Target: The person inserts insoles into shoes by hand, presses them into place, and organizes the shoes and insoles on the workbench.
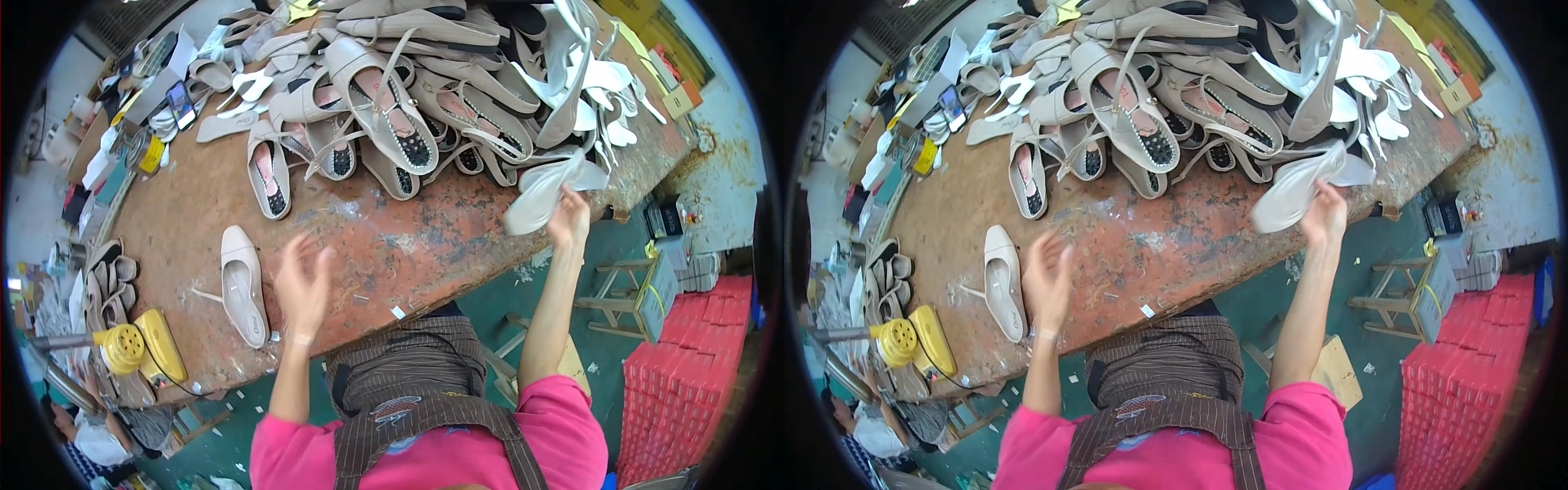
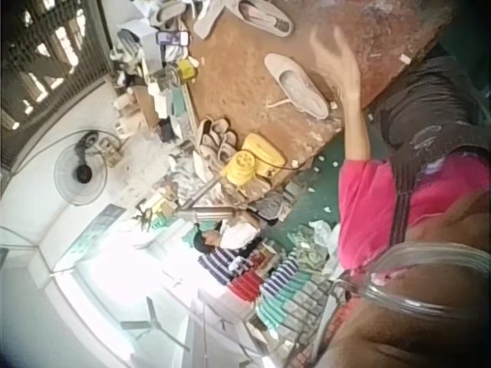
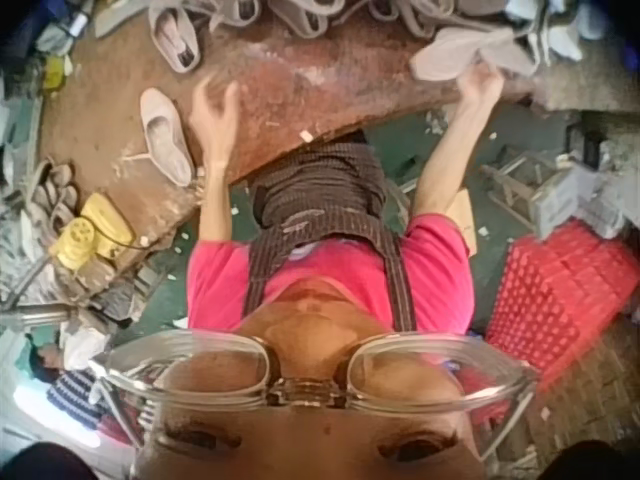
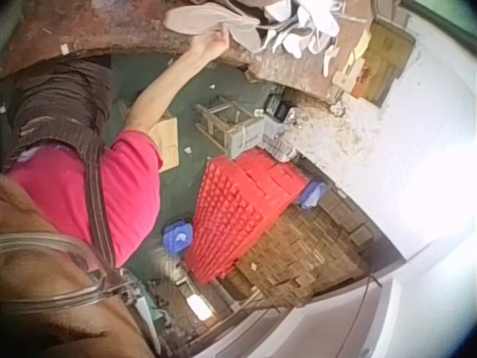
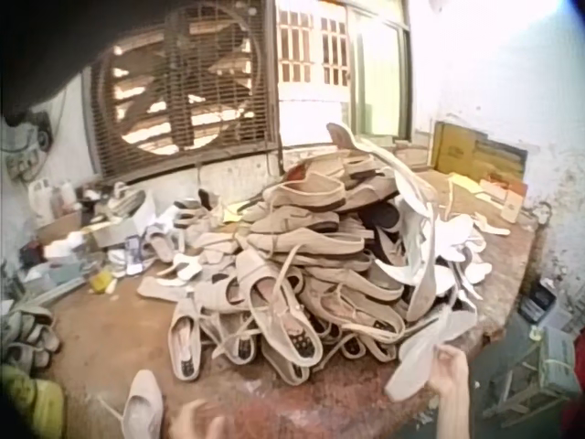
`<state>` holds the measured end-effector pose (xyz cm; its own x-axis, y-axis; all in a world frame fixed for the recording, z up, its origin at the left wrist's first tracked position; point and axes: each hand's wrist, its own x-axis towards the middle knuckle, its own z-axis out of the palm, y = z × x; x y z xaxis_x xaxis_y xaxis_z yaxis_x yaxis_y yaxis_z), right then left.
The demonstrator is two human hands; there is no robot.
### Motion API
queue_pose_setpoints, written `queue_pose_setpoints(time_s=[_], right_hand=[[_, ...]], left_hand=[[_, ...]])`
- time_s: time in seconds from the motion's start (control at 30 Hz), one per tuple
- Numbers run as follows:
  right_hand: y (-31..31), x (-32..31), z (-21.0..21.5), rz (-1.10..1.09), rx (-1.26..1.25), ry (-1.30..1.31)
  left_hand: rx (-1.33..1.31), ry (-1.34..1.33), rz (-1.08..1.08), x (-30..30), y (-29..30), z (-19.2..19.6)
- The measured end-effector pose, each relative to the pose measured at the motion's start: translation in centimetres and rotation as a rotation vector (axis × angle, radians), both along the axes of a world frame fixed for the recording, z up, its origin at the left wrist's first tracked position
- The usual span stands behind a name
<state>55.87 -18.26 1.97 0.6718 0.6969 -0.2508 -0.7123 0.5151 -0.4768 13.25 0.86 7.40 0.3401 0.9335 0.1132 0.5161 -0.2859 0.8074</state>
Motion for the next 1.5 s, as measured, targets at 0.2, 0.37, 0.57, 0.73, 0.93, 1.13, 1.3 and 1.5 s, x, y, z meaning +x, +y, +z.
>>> queue_pose_setpoints(time_s=[0.2, 0.37, 0.57, 0.73, 0.93, 1.13, 1.3, 1.5], right_hand=[[-1.0, -12.4, 2.1, 0.356, -0.088, -0.026], [-1.6, -15.1, 3.2, 0.301, -0.334, -0.25], [0.0, -17.5, 4.6, 0.368, -0.478, -0.484], [3.9, -23.4, 6.4, 0.536, -0.544, -1.859], [8.0, -29.0, 3.5, 0.648, -0.151, -2.153], [10.9, -31.6, 1.2, 0.798, -0.174, -1.784], [11.9, -31.8, 1.0, 0.928, -0.207, -1.706], [11.5, -33.7, 0.0, 0.911, -0.169, -1.772]], left_hand=[[-0.097, -0.358, -0.214, 16.0, 6.8, -1.4], [0.092, -0.221, -0.195, 9.3, 4.4, -0.1], [0.007, 0.192, -0.441, -6.6, 0.4, -1.8], [0.247, 0.437, -0.017, -9.5, -4.1, -4.9], [-0.272, -0.117, 0.309, -10.7, -8.9, -6.3], [-0.24, -0.165, 0.252, -11.0, -8.1, -6.8], [-0.269, -0.261, 0.269, -11.3, -8.0, -7.7], [-0.197, -0.193, 0.319, -11.4, -7.3, -8.9]])
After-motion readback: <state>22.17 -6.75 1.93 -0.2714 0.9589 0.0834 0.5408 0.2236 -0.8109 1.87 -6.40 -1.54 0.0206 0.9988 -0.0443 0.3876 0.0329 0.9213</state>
